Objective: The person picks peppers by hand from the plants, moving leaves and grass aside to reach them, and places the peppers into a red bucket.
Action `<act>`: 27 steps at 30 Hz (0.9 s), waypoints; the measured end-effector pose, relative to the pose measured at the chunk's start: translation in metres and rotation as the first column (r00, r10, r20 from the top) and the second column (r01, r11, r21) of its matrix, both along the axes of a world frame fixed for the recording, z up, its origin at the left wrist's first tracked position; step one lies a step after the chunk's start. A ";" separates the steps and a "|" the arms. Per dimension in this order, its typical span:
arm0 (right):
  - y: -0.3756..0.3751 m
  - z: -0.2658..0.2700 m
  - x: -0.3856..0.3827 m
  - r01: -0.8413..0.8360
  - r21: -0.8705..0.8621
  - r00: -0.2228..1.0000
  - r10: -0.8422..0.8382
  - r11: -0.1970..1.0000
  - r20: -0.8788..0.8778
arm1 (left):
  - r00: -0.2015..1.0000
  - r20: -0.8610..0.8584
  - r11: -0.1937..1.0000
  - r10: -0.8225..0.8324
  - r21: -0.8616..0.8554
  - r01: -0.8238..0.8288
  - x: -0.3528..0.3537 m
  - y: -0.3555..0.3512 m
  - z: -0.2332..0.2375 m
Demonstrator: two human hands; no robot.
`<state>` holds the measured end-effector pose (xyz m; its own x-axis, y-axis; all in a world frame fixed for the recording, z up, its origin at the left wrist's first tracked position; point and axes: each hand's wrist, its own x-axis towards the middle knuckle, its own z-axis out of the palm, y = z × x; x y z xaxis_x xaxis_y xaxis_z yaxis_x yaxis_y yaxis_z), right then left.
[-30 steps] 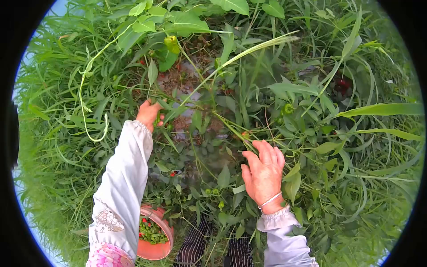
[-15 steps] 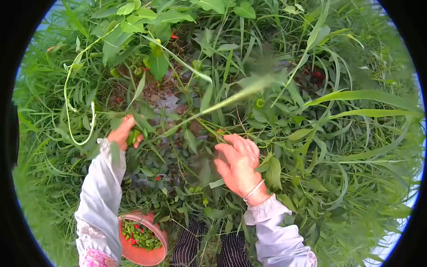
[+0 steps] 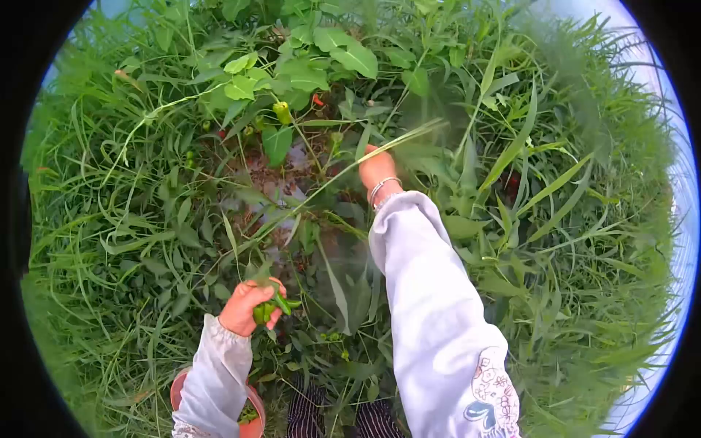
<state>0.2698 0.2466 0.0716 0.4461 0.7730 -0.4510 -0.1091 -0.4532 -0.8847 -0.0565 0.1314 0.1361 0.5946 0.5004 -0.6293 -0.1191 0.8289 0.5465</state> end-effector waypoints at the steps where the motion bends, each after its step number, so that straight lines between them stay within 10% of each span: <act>1: 0.007 0.003 -0.006 -0.037 0.015 0.999 0.036 0.999 0.020 | 1.000 -0.026 1.000 0.007 -0.005 -0.007 -0.003 -0.012 0.000; 6: 0.013 0.038 -0.036 -0.197 0.061 0.972 0.203 0.978 -0.119 | 0.995 0.013 0.989 0.102 -0.113 -0.100 -0.027 -0.062 -0.006; 10: 0.001 0.029 -0.024 -0.415 0.031 0.902 0.406 0.909 0.143 | 0.993 -0.005 0.979 0.120 -0.164 -0.119 -0.034 -0.084 -0.015; 15: -0.034 0.046 -0.004 -0.400 0.197 0.897 0.426 0.895 -0.116 | 0.993 -0.016 0.981 0.118 -0.155 -0.120 -0.030 -0.111 -0.014; 21: -0.044 0.026 0.022 -0.576 -0.303 0.516 0.625 0.759 0.586 | 0.997 -0.057 0.970 0.054 -0.233 -0.065 -0.023 -0.141 -0.006; 27: -0.088 0.116 -0.003 -0.540 -0.293 0.503 0.582 0.789 0.639 | 0.996 -0.085 0.970 0.031 -0.238 -0.050 -0.026 -0.145 0.007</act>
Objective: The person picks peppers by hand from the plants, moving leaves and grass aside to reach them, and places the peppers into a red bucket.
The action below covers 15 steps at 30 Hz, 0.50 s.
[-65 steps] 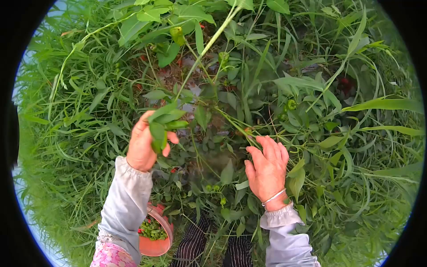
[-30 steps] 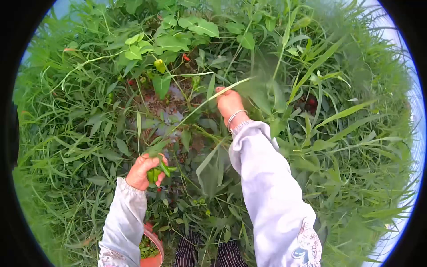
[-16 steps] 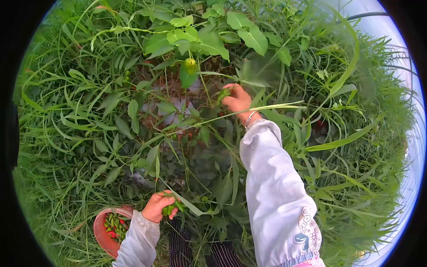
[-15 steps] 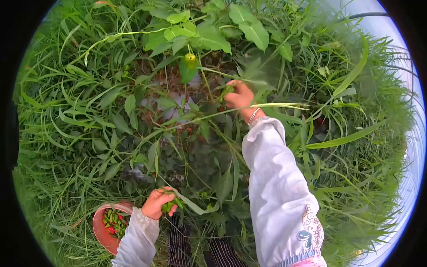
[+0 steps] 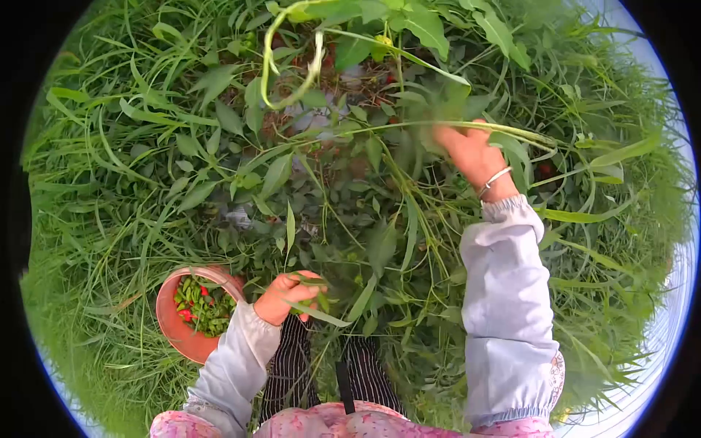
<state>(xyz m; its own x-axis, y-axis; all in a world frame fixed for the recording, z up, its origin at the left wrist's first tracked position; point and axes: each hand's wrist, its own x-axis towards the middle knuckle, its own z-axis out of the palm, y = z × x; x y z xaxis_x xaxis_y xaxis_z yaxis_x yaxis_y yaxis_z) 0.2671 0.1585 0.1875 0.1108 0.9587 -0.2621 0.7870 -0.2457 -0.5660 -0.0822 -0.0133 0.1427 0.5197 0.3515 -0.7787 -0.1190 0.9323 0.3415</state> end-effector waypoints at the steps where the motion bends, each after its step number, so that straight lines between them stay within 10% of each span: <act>1: -0.003 0.012 -0.008 0.059 -0.119 0.991 -0.073 0.991 -0.116 | 1.000 0.021 1.000 0.005 -0.009 -0.005 -0.002 0.005 0.009; 9: -0.058 0.107 -0.053 0.163 -0.403 0.720 -0.388 0.901 -0.575 | 0.993 0.118 0.978 -0.028 0.207 0.003 -0.034 0.005 0.022; 15: -0.125 0.064 -0.159 -0.294 -0.393 0.671 -0.104 0.871 -0.734 | 0.981 0.088 0.970 0.171 0.161 -0.183 -0.037 -0.004 0.041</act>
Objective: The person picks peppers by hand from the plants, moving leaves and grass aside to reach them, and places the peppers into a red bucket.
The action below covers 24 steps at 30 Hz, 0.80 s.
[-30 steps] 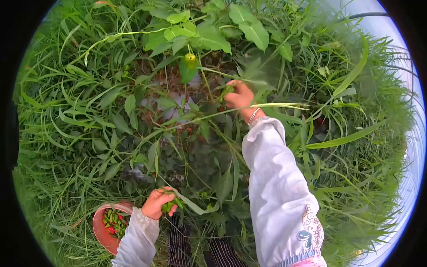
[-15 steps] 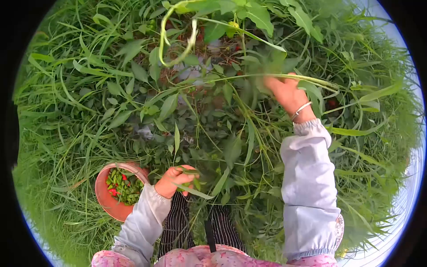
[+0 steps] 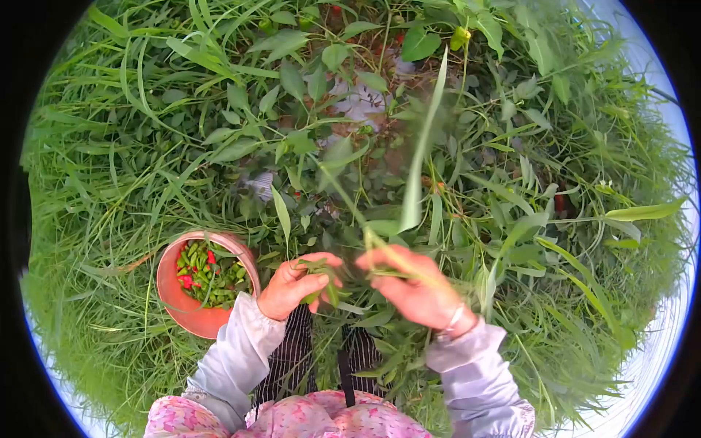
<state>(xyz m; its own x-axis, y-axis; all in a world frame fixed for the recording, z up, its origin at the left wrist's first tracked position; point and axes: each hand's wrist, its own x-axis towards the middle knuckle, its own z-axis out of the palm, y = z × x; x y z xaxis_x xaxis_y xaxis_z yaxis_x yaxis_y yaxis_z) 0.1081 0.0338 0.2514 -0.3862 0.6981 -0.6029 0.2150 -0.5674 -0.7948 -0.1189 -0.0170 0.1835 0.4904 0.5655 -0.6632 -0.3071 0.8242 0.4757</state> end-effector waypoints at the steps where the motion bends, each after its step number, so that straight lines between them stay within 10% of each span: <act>1: -0.014 -0.024 -0.017 -0.046 0.180 0.997 0.057 0.983 -0.055 | 0.999 -0.015 0.999 0.041 -0.003 -0.041 -0.001 -0.003 0.002; 6: -0.034 -0.078 -0.080 0.003 0.068 0.988 -0.014 0.998 0.152 | 0.908 -0.372 0.976 -0.191 0.026 0.216 -0.028 -0.004 -0.001; 9: -0.034 -0.082 -0.092 0.073 -0.249 0.992 -0.095 0.966 -0.080 | 0.821 -0.525 0.906 -0.224 0.198 0.374 -0.037 -0.018 -0.027; 14: -0.034 -0.093 -0.102 0.143 -0.360 0.970 -0.203 0.922 -0.136 | 0.925 -0.367 0.993 -0.094 -0.102 0.060 -0.042 -0.009 -0.008; 24: -0.065 -0.099 -0.144 0.171 -0.571 0.823 -0.435 0.803 -0.366 | 0.930 -0.249 0.962 0.272 0.057 -0.266 -0.055 -0.041 -0.053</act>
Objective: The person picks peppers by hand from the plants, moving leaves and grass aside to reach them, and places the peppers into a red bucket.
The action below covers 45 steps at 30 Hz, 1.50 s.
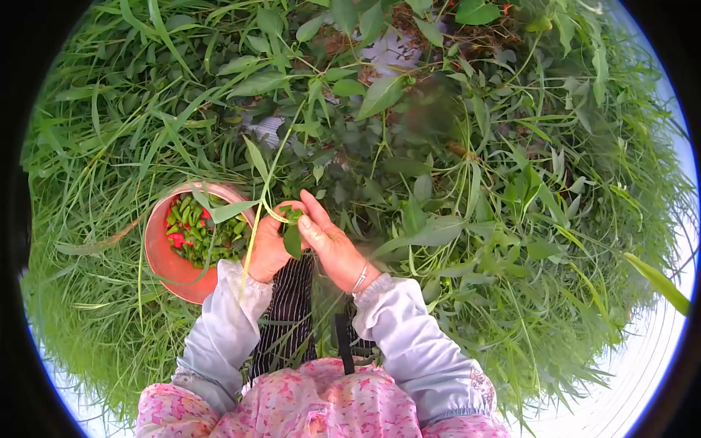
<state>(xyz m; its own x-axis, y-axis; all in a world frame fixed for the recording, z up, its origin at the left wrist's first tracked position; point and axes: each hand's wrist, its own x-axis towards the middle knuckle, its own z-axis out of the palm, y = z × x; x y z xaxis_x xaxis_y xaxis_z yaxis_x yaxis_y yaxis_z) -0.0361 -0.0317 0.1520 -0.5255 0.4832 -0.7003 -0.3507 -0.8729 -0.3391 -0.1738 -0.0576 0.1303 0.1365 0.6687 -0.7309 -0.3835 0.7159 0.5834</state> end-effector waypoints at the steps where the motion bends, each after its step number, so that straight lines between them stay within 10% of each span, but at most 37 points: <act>1: 0.000 0.001 -0.002 0.010 -0.031 0.999 -0.011 0.999 -0.034 | 1.000 -0.019 0.999 0.002 0.034 -0.002 -0.005 -0.004 -0.004; 6: -0.003 -0.013 -0.007 -0.331 0.219 0.944 0.326 0.918 0.057 | 0.944 -0.212 0.967 -0.253 -0.037 0.251 -0.036 -0.004 -0.006; 9: -0.005 -0.016 -0.020 -0.412 0.425 0.909 0.337 0.806 0.243 | 0.688 -0.407 0.785 -0.601 -0.139 0.603 -0.053 -0.004 -0.007; 11: -0.012 -0.030 -0.030 -0.531 0.565 0.821 0.219 0.632 0.527 | 0.934 -0.037 0.930 -0.357 0.086 0.358 -0.043 -0.024 -0.017; 13: -0.014 -0.040 -0.041 -0.583 0.653 0.776 0.091 0.483 0.625 | 0.668 -0.611 0.686 -0.424 0.265 0.677 -0.036 -0.029 -0.026; 15: -0.015 -0.035 -0.048 -0.717 0.433 0.628 0.236 0.546 0.742 | 0.794 -0.334 0.811 -0.508 0.126 0.571 -0.038 -0.030 -0.022; 20: -0.009 -0.045 -0.039 -0.686 0.274 0.604 0.318 0.673 0.731 | 0.409 -0.647 0.600 -0.644 -0.094 0.795 -0.036 -0.009 0.027; 23: -0.003 -0.070 -0.024 -0.779 0.084 0.379 0.360 0.622 0.853 | 0.554 -0.352 0.617 -0.755 -0.095 0.781 -0.053 0.003 0.054; 29: 0.022 -0.065 -0.011 -0.757 0.389 0.575 0.253 0.524 0.778 | 0.663 -0.602 0.873 -0.445 -0.127 0.471 -0.104 -0.021 0.052; 31: 0.046 -0.052 -0.004 -0.824 0.304 0.471 0.280 0.478 0.837 | 0.414 -0.770 0.791 -0.485 -0.184 0.584 -0.136 -0.037 0.041; 37: 0.100 -0.029 0.084 -0.876 0.314 0.141 -0.427 0.367 0.893 | -0.407 -0.804 0.389 -0.433 -0.574 0.720 -0.194 -0.069 0.011; 41: 0.111 0.022 0.145 -0.872 -0.050 -0.332 -0.513 0.488 0.792 | -0.133 -0.756 0.442 -0.641 -0.505 0.741 -0.172 -0.047 0.003; 45: 0.092 0.038 0.210 -0.660 -0.464 -0.592 -0.029 0.590 0.805 | -0.016 -0.902 0.488 -0.431 -0.248 0.837 -0.117 -0.019 -0.001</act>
<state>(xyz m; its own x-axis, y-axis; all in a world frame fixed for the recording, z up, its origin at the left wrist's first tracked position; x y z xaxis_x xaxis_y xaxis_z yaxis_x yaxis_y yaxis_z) 0.1736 0.0605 0.1902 0.3158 0.8654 -0.3890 0.9406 -0.2317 0.2482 -0.2906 -0.0771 0.1298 0.1571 0.8225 -0.5466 0.9247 0.0718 0.3739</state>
